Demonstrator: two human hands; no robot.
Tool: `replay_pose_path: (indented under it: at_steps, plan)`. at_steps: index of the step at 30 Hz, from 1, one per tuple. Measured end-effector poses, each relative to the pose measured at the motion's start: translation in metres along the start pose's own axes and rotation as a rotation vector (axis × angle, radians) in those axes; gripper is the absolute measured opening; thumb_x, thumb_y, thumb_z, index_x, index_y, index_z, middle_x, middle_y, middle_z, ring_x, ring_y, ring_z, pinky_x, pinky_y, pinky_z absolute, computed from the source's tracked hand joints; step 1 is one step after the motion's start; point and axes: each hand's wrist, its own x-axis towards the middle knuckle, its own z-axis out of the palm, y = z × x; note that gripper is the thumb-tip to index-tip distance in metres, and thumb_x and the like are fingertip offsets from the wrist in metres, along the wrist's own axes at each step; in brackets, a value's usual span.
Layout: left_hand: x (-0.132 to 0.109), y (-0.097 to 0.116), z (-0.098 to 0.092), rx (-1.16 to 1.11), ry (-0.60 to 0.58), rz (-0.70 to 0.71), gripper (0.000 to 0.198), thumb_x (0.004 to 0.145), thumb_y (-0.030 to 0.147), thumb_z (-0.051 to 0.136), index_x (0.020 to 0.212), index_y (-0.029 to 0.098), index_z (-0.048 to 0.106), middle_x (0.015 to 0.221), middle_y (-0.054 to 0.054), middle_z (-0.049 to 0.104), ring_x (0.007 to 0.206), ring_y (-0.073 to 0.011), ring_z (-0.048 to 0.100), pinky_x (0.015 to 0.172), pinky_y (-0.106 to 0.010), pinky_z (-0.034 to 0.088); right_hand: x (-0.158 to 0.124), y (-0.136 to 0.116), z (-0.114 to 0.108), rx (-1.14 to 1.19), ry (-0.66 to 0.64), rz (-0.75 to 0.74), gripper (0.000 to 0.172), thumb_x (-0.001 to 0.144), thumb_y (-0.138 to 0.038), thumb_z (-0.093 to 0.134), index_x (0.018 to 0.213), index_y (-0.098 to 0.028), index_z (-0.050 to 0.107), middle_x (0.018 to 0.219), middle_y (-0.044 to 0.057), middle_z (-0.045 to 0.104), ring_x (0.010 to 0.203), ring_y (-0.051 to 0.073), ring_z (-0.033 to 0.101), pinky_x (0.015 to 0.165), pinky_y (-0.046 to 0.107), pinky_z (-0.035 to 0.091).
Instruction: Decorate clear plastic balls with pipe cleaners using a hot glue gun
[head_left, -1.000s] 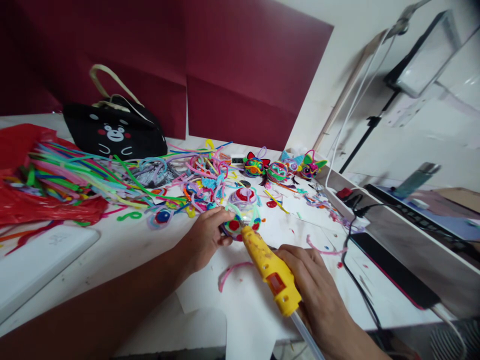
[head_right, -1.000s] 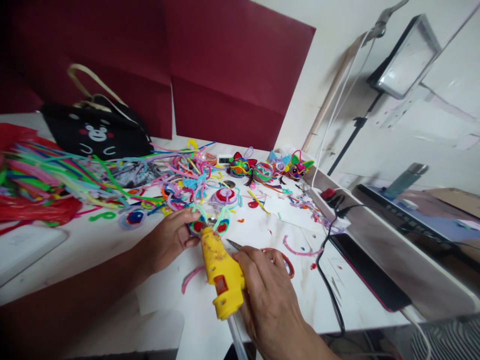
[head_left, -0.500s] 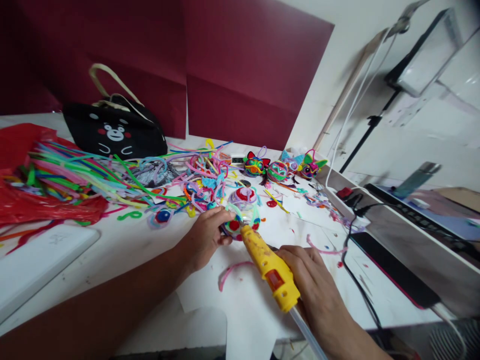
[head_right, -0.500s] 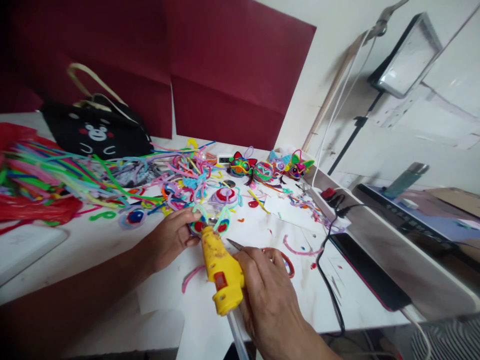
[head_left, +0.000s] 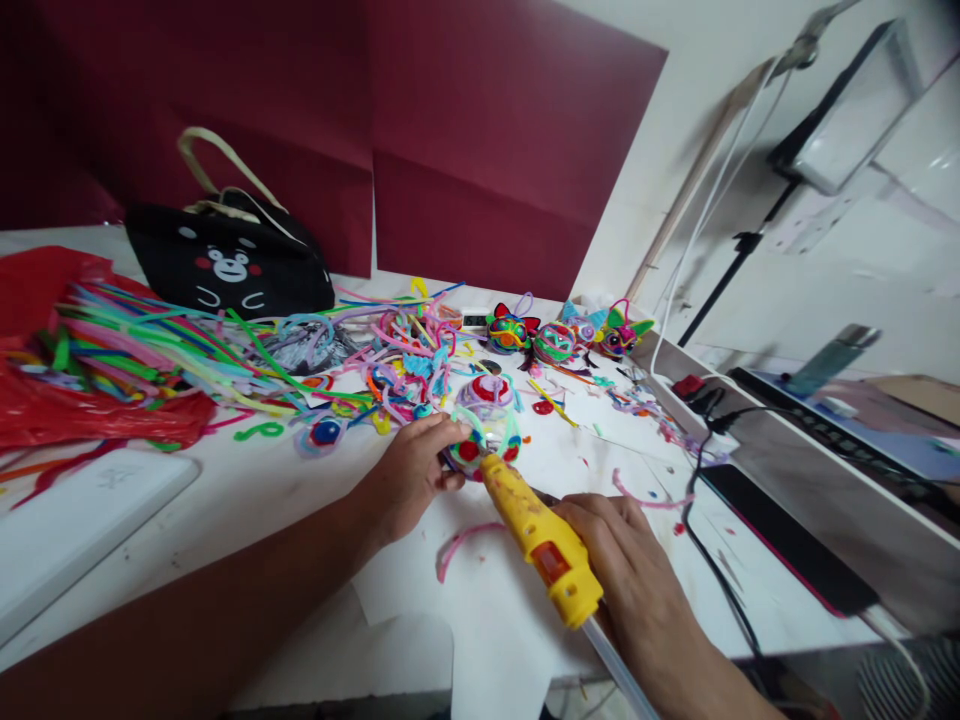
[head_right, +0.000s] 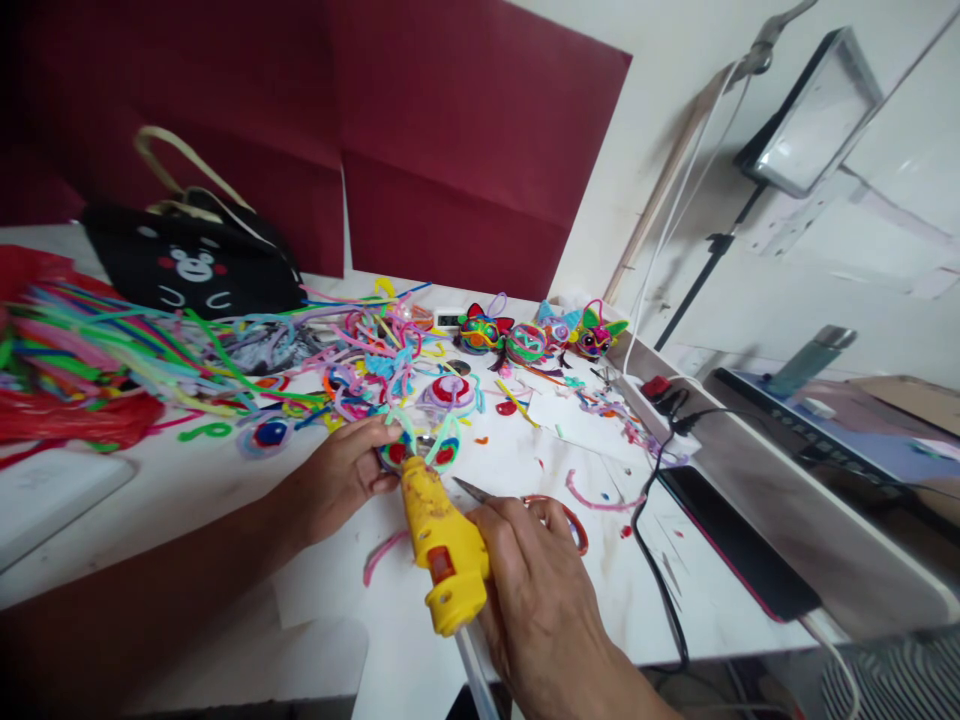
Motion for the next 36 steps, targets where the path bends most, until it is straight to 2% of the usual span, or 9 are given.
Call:
replay_pose_path:
  at_steps: [3, 8, 12, 17, 20, 22, 27, 36]
  plan:
    - [0.001, 0.000, 0.000, -0.001, -0.002, -0.003, 0.023, 0.066, 0.024, 0.071, 0.064, 0.019, 0.049, 0.063, 0.003, 0.049, 0.057, -0.0103, 0.046, 0.040, -0.019, 0.030, -0.002, 0.001, 0.000, 0.009, 0.002, -0.002, 0.023, 0.101, -0.028, 0.033, 0.112, -0.015, 0.048, 0.100, 0.011, 0.061, 0.076, 0.020, 0.052, 0.069, 0.037, 0.033]
    - [0.000, 0.000, 0.000, -0.005, -0.007, -0.017, 0.022, 0.066, 0.023, 0.071, 0.065, 0.018, 0.049, 0.065, 0.003, 0.051, 0.058, -0.0098, 0.047, 0.041, -0.018, 0.030, -0.005, 0.002, -0.003, 0.051, 0.001, -0.026, 0.023, 0.100, -0.024, 0.037, 0.118, -0.013, 0.045, 0.107, 0.014, 0.058, 0.092, 0.023, 0.055, 0.073, 0.038, 0.034]
    - [-0.001, 0.002, 0.003, -0.012, -0.001, -0.021, 0.021, 0.068, 0.023, 0.069, 0.066, 0.018, 0.049, 0.066, 0.001, 0.053, 0.061, -0.0111, 0.049, 0.042, -0.019, 0.031, -0.006, 0.001, -0.006, 0.071, 0.025, -0.006, 0.021, 0.100, -0.023, 0.038, 0.118, -0.013, 0.045, 0.108, 0.013, 0.057, 0.092, 0.022, 0.053, 0.076, 0.037, 0.034]
    - [-0.001, 0.005, 0.006, -0.060, 0.010, -0.102, 0.009, 0.076, 0.024, 0.056, 0.078, 0.015, 0.057, 0.073, -0.003, 0.056, 0.065, -0.0129, 0.052, 0.047, -0.021, 0.038, -0.007, 0.001, -0.004, 0.105, -0.010, -0.024, 0.024, 0.099, -0.024, 0.039, 0.120, -0.013, 0.044, 0.110, 0.013, 0.056, 0.096, 0.023, 0.054, 0.077, 0.037, 0.035]
    - [-0.001, 0.005, 0.007, -0.097, 0.003, -0.106, 0.006, 0.076, 0.020, 0.052, 0.078, 0.016, 0.057, 0.072, -0.002, 0.055, 0.063, -0.0120, 0.050, 0.049, -0.022, 0.040, -0.007, 0.001, 0.000, 0.093, -0.025, -0.018, 0.025, 0.098, -0.023, 0.040, 0.121, -0.014, 0.044, 0.111, 0.014, 0.057, 0.099, 0.024, 0.053, 0.078, 0.038, 0.036]
    - [-0.002, 0.005, 0.008, -0.106, 0.013, -0.096, 0.000, 0.073, 0.017, 0.053, 0.073, 0.017, 0.054, 0.070, -0.001, 0.054, 0.062, -0.0125, 0.050, 0.049, -0.022, 0.041, -0.007, 0.000, 0.003, 0.076, -0.023, 0.001, 0.025, 0.098, -0.023, 0.042, 0.121, -0.014, 0.045, 0.110, 0.013, 0.057, 0.098, 0.024, 0.053, 0.078, 0.039, 0.036]
    - [-0.003, 0.005, 0.008, -0.110, 0.042, -0.082, 0.011, 0.066, 0.015, 0.060, 0.068, 0.019, 0.049, 0.068, 0.000, 0.052, 0.065, -0.0143, 0.052, 0.050, -0.023, 0.044, -0.004, 0.000, 0.008, 0.048, -0.010, -0.002, 0.024, 0.099, -0.021, 0.036, 0.120, -0.013, 0.046, 0.106, 0.013, 0.059, 0.089, 0.023, 0.054, 0.074, 0.039, 0.035]
    - [-0.002, 0.000, 0.007, -0.099, 0.015, -0.049, 0.015, 0.066, 0.017, 0.064, 0.066, 0.019, 0.049, 0.067, 0.000, 0.052, 0.065, -0.0139, 0.051, 0.050, -0.023, 0.044, -0.001, -0.001, 0.007, -0.006, -0.024, -0.024, 0.021, 0.097, -0.018, 0.042, 0.115, -0.011, 0.049, 0.102, 0.013, 0.059, 0.087, 0.023, 0.054, 0.072, 0.037, 0.036]
